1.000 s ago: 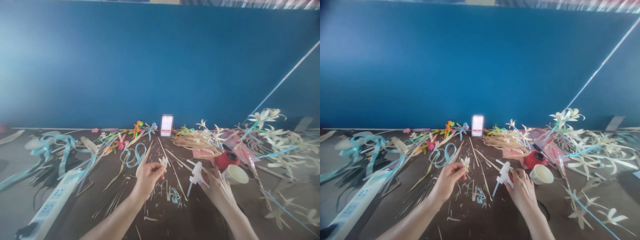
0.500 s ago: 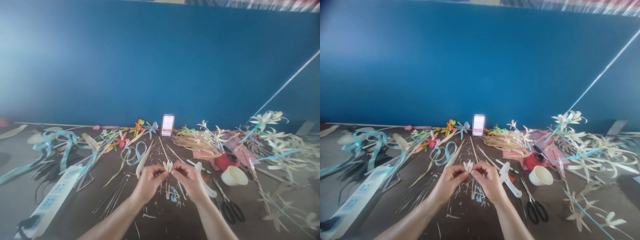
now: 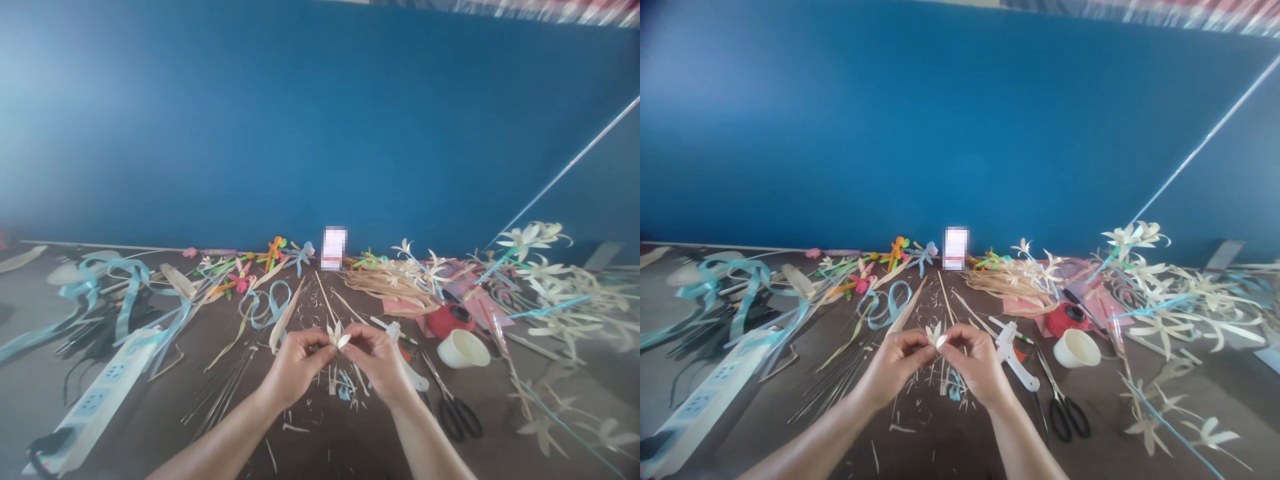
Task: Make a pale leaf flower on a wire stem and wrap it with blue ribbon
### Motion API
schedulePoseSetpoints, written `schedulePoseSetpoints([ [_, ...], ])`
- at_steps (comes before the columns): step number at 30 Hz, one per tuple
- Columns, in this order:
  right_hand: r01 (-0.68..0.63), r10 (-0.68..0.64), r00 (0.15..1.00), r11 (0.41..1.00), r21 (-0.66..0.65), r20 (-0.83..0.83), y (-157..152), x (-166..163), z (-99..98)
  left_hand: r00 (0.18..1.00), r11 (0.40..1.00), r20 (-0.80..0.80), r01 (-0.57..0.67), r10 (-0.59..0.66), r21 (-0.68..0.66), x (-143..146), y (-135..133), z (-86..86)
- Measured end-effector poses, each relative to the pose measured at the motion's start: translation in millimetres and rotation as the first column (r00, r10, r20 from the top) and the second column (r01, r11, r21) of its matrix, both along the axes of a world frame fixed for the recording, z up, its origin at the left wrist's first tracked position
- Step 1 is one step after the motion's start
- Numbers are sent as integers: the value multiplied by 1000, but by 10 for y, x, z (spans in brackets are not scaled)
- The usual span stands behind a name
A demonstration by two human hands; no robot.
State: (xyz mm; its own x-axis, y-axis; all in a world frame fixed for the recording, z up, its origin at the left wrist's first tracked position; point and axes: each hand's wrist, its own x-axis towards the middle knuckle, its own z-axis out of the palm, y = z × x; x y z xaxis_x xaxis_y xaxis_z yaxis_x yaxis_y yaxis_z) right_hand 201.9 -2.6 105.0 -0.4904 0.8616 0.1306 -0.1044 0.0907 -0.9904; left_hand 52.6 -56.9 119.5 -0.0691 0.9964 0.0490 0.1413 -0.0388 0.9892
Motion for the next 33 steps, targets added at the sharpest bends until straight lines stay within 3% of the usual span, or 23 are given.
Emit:
schedulePoseSetpoints([
  [9, 73, -82, 995, 985, 159, 49, -87, 1, 11, 976, 987, -216, 5, 29, 158, 23, -42, 115],
  [13, 122, -119, 993, 970, 208, -28, -139, -17, -11, 962, 975, -273, 35, 27, 221, 20, -62, 121],
  [25, 306, -257, 927, 939, 154, -272, -396, -164, -154, 946, 885, -319, 97, 60, 456, 36, -126, 28],
  [33, 241, -217, 926, 969, 43, -311, -431, -171, -175, 929, 848, -367, 163, 40, 505, -3, -145, 29],
])
